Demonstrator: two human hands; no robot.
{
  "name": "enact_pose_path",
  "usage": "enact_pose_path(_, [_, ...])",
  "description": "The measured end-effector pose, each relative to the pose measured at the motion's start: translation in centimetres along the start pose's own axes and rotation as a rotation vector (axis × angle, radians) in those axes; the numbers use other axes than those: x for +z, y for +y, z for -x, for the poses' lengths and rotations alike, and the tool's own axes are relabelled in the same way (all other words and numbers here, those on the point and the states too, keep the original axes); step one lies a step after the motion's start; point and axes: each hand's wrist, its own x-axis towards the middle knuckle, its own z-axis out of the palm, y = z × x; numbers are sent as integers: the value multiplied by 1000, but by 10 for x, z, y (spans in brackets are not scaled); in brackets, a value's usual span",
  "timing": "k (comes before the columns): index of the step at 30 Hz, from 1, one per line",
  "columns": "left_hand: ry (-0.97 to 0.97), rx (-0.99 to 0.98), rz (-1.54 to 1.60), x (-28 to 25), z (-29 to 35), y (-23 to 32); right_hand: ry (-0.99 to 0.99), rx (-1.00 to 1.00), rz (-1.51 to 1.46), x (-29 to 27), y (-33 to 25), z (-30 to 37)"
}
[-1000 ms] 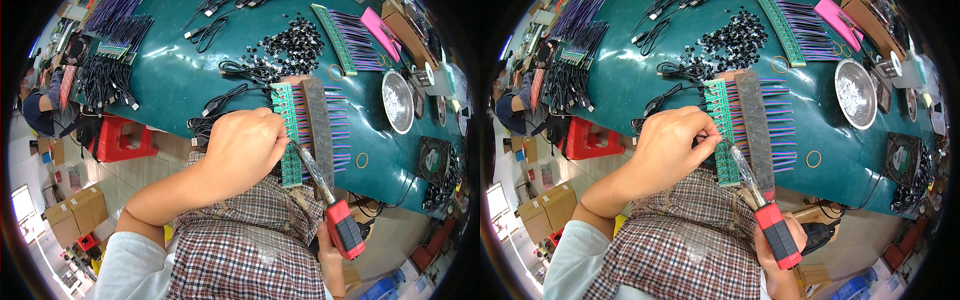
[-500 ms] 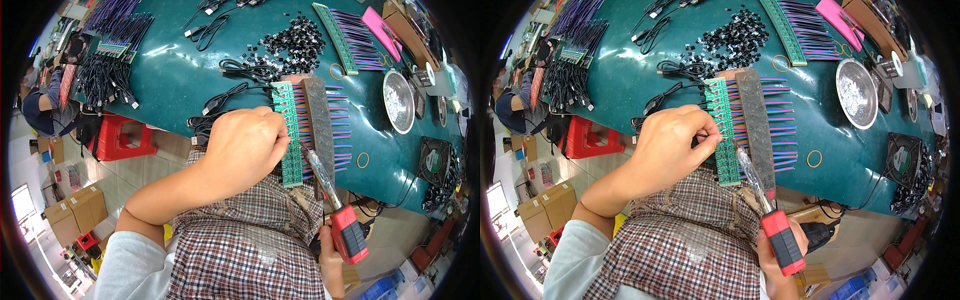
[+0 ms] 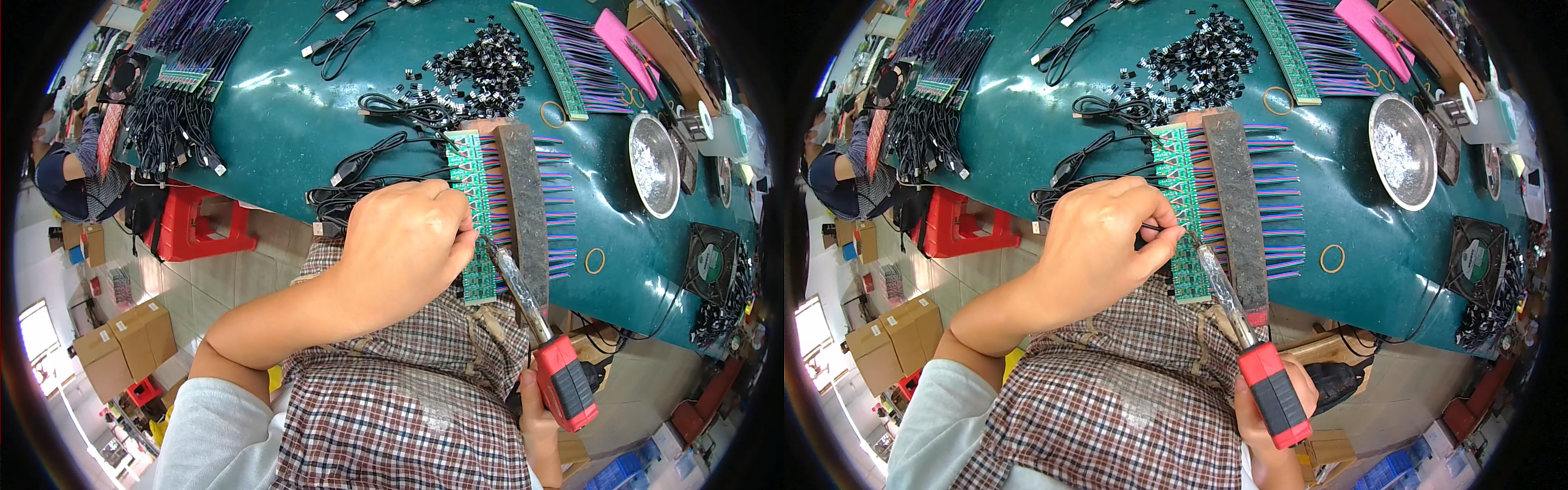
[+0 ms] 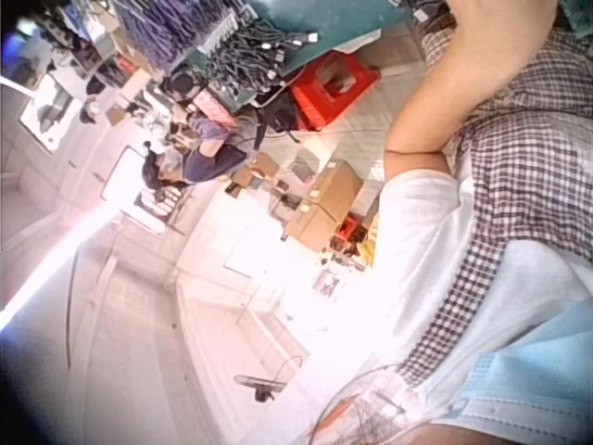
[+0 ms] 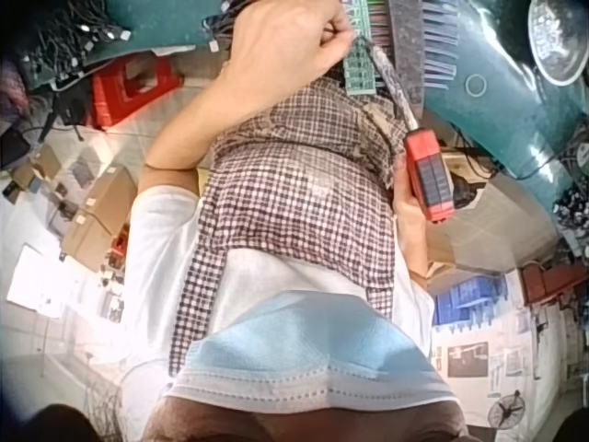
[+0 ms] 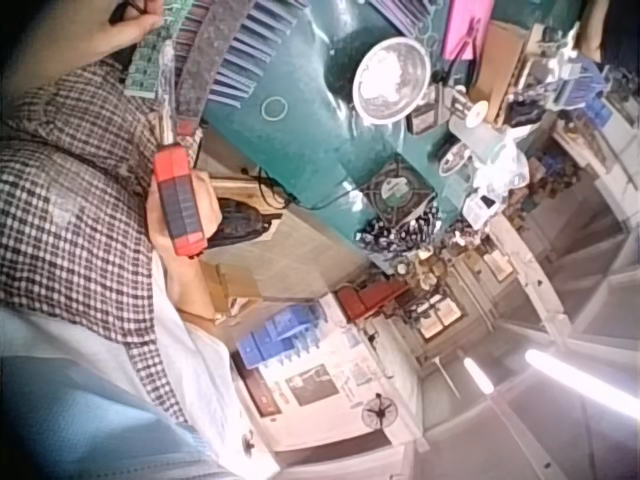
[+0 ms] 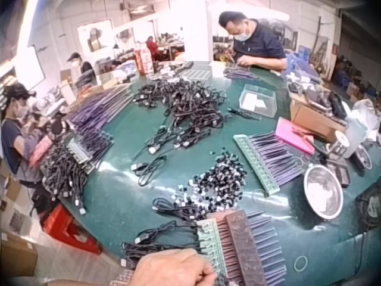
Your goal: The person solders electronic components onto circuit boards using a soldering iron, then positions and solders USB cables to the boards.
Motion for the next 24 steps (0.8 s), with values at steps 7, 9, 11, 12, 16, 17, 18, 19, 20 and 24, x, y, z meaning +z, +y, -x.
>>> enact_pose_path(7, [11, -15, 12, 5, -1, -1, -1, 22, -25, 0, -1, -1])
enact_pose_path(9, [13, -16, 8, 5, -2, -1, 2, 18, -13, -1, -1, -1])
enact_pose_path(11, [15, -15, 4, 5, -3, 0, 21, 38, -39, -2, 0, 0])
enact_pose_path(12, [15, -17, 8, 5, -4, 0, 23, 37, -39, -2, 1, 0])
enact_pose_path(16, [29, -18, 17, 4, -3, 0, 34, 8, -26, -1, 0, -1])
enact_pose_path(17, [34, -16, 12, 4, -4, 0, 43, 19, -35, 0, 0, -2])
enact_pose_path(18, [34, -23, 7, 5, -3, 1, 45, 11, -38, 0, 0, -1])
enact_pose_path(19, [35, -30, 1, 5, -2, 1, 54, 33, -38, -2, 0, 2])
enact_pose_path(20, [48, -26, -9, 3, -1, 2, 63, 50, -38, -2, 0, 3])
enact_pose_path(24, [21, 1, -41, 6, 1, 2, 81, 67, -63, -4, 12, 8])
